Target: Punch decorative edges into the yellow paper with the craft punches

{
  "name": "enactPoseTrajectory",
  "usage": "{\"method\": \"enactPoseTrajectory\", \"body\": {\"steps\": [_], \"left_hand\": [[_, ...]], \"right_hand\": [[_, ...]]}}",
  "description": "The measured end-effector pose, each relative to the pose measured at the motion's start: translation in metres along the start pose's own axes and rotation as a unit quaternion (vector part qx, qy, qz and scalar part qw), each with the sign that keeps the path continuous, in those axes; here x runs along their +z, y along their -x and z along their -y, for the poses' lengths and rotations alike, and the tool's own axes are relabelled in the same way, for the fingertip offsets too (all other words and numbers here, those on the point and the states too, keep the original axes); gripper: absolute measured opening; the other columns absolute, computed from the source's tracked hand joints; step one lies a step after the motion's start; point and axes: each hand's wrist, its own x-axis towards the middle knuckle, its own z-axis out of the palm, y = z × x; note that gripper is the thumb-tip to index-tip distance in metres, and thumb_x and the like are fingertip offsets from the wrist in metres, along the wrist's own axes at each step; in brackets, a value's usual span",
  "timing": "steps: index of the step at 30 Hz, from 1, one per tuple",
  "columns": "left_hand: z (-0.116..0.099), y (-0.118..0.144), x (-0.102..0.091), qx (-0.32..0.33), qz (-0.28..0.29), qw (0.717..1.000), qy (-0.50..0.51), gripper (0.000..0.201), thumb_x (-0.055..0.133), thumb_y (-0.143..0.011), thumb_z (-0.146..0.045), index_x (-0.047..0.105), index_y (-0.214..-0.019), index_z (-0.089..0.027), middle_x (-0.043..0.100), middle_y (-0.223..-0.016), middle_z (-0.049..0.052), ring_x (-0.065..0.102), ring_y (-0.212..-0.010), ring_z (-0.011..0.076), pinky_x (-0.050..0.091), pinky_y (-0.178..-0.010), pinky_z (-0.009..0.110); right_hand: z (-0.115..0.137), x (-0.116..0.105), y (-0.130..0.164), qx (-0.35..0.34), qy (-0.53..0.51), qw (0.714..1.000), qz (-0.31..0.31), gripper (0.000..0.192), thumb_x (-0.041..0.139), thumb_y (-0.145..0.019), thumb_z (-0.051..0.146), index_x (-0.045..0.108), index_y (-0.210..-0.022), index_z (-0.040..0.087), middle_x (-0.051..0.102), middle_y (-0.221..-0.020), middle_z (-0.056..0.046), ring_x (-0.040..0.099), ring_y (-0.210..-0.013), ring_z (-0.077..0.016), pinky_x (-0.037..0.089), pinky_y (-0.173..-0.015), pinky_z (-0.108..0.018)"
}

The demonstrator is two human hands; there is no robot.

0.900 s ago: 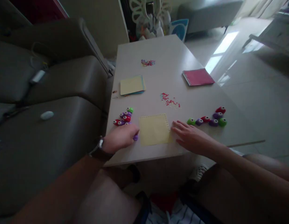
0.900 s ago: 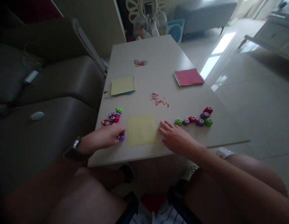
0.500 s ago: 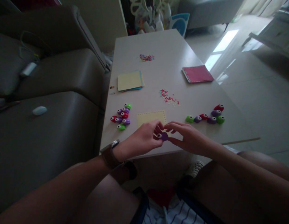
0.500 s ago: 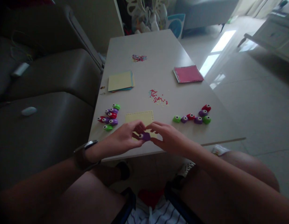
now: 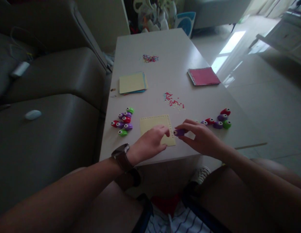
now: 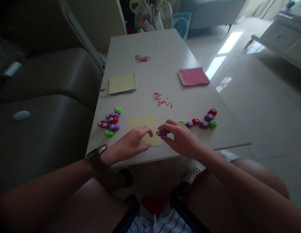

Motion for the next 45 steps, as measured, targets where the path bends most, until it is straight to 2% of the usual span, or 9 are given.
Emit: {"method": "enactPoseTrajectory", "body": {"steps": [7,12,17,22,27,32,36,40,45], "left_hand": [[-0.005,0.004,0.009,-0.014,0.067,0.982,-0.177,0.025,0.053,-0.086,-0.005,0.059,-0.107,-0.018,0.062,-0.116,0.011,0.061,-0.106,0.0258,0.055,-0.087,0.037],[-0.009,0.005,0.01,0.002,0.071,0.973,-0.221,0.025,0.051,-0.087,-0.005,0.057,-0.108,-0.017,0.062,-0.112,0.01,0.06,-0.103,0.0254,0.056,-0.081,0.035],[-0.005,0.002,0.014,0.03,0.064,0.966,-0.25,0.02,0.044,-0.097,-0.01,0.057,-0.11,-0.015,0.062,-0.111,0.011,0.059,-0.103,0.0257,0.055,-0.079,0.035],[-0.003,0.001,0.014,0.058,0.064,0.967,-0.238,0.038,0.04,-0.096,-0.003,0.053,-0.129,-0.015,0.061,-0.116,0.011,0.058,-0.108,0.0242,0.053,-0.09,0.036],[-0.005,0.003,0.003,0.06,0.081,0.98,-0.17,0.049,0.041,-0.099,-0.007,0.048,-0.145,-0.024,0.059,-0.123,0.01,0.058,-0.115,0.0226,0.051,-0.099,0.037],[-0.001,0.004,0.002,0.072,0.086,0.981,-0.161,0.051,0.037,-0.101,-0.008,0.053,-0.145,-0.029,0.054,-0.136,0.01,0.056,-0.121,0.0233,0.049,-0.104,0.039],[0.001,0.003,0.006,0.077,0.086,0.976,-0.183,0.049,0.041,-0.096,-0.002,0.062,-0.135,-0.024,0.047,-0.144,0.011,0.05,-0.132,0.0251,0.046,-0.109,0.04],[-0.003,0.005,0.005,0.062,0.092,0.976,-0.186,0.045,0.047,-0.091,-0.001,0.063,-0.129,-0.02,0.047,-0.143,0.013,0.05,-0.132,0.0267,0.047,-0.109,0.042],[-0.002,0.005,0.006,0.076,0.084,0.978,-0.174,0.054,0.043,-0.095,-0.002,0.048,-0.144,-0.023,0.054,-0.131,0.01,0.054,-0.123,0.0238,0.049,-0.105,0.04]], "right_hand": [[-0.006,0.002,0.002,0.004,0.045,0.999,-0.02,0.02,0.062,-0.086,0.014,0.071,-0.102,0.02,0.065,-0.098,-0.007,0.064,-0.083,-0.0182,0.054,-0.076,-0.033],[-0.004,0.004,0.004,-0.002,0.067,0.998,-0.011,0.022,0.06,-0.086,0.013,0.07,-0.104,0.02,0.065,-0.1,-0.007,0.064,-0.084,-0.0182,0.053,-0.077,-0.032],[-0.006,0.006,0.004,-0.002,0.079,0.997,-0.008,0.023,0.059,-0.086,0.012,0.069,-0.106,0.02,0.065,-0.103,-0.008,0.065,-0.086,-0.0187,0.053,-0.078,-0.032],[-0.005,0.006,0.003,0.003,0.086,0.996,-0.003,0.022,0.059,-0.086,0.012,0.068,-0.105,0.019,0.065,-0.102,-0.008,0.064,-0.086,-0.0194,0.052,-0.078,-0.033],[-0.005,0.006,0.003,0.018,0.106,0.994,-0.003,0.019,0.06,-0.086,0.014,0.069,-0.103,0.019,0.066,-0.101,-0.007,0.064,-0.084,-0.0199,0.05,-0.077,-0.033],[-0.006,0.006,0.002,0.038,0.115,0.992,-0.019,0.012,0.062,-0.088,0.017,0.07,-0.097,0.02,0.066,-0.097,-0.006,0.064,-0.082,-0.0195,0.048,-0.075,-0.032],[-0.007,0.007,0.001,0.043,0.114,0.992,-0.01,0.01,0.062,-0.09,0.02,0.07,-0.096,0.019,0.066,-0.096,-0.007,0.064,-0.082,-0.0199,0.048,-0.077,-0.033],[-0.005,0.006,0.001,0.049,0.116,0.992,-0.004,0.011,0.061,-0.09,0.021,0.07,-0.097,0.019,0.066,-0.096,-0.006,0.064,-0.082,-0.0202,0.048,-0.078,-0.034],[-0.003,0.006,0.002,0.07,0.143,0.987,0.017,0.021,0.058,-0.094,0.022,0.069,-0.111,0.018,0.066,-0.102,-0.008,0.065,-0.088,-0.023,0.048,-0.08,-0.036]]}}
